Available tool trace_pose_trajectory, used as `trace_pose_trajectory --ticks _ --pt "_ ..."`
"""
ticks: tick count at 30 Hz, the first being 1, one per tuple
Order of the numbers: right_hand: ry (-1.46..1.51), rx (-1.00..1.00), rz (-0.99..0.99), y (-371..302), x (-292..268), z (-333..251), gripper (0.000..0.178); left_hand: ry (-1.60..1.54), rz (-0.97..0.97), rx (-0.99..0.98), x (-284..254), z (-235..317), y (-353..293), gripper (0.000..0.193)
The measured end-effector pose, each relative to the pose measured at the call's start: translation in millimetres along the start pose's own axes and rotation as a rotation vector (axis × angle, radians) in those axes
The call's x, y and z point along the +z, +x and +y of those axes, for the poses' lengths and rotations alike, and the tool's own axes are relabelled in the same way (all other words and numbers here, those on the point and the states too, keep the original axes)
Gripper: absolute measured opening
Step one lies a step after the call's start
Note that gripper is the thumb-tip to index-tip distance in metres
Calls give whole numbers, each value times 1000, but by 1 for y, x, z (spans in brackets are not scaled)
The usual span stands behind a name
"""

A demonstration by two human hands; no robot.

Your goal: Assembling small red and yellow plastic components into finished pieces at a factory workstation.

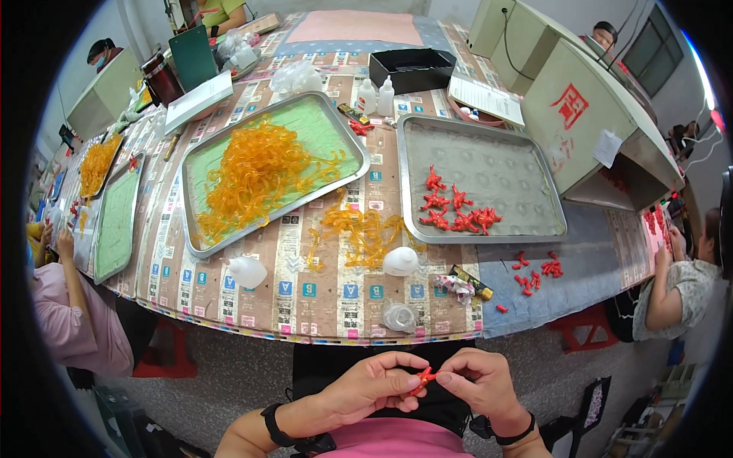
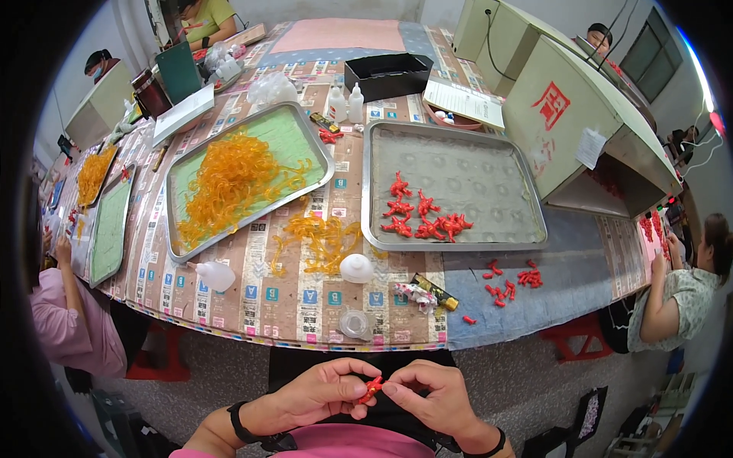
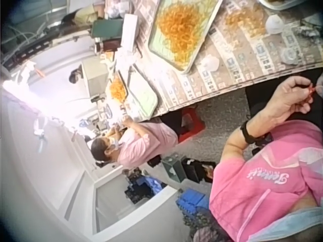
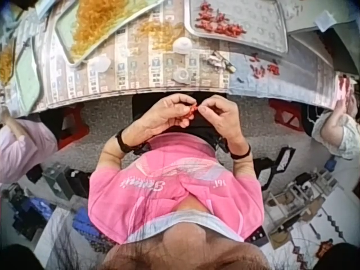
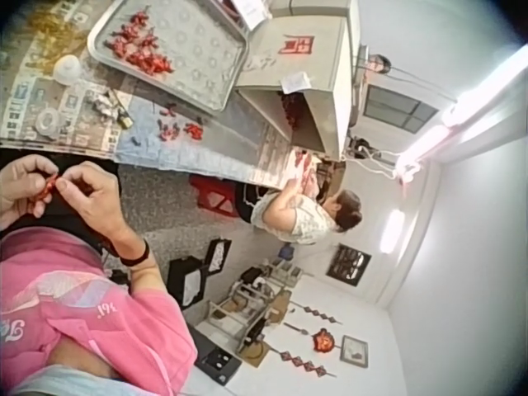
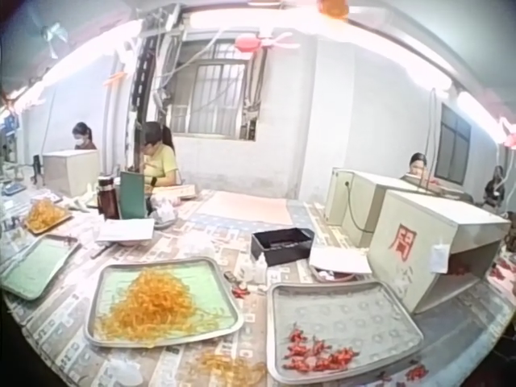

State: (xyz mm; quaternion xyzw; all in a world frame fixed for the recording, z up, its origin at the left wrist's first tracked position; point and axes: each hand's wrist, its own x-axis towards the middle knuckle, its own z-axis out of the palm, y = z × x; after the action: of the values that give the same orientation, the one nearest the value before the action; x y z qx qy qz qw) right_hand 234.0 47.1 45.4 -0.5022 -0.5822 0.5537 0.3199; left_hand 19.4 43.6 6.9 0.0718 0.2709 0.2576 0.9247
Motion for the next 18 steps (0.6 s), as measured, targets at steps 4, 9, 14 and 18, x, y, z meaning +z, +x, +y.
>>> trace_pose_trajectory --ticks 4,9,14,18 --pt "102 74 -37 -2 -2 4 10 -44 -33 -51 -1 0 0 26" --pt "87 46 -82 0 -3 1 10 -106 -71 -46 -4 -2 0 23" --pt "-65 -69 -47 0 2 -7 12 44 22 45 2 0 -3 21" --pt "-147 -104 -61 -1 2 -9 15 181 66 185 6 -4 -3 25"
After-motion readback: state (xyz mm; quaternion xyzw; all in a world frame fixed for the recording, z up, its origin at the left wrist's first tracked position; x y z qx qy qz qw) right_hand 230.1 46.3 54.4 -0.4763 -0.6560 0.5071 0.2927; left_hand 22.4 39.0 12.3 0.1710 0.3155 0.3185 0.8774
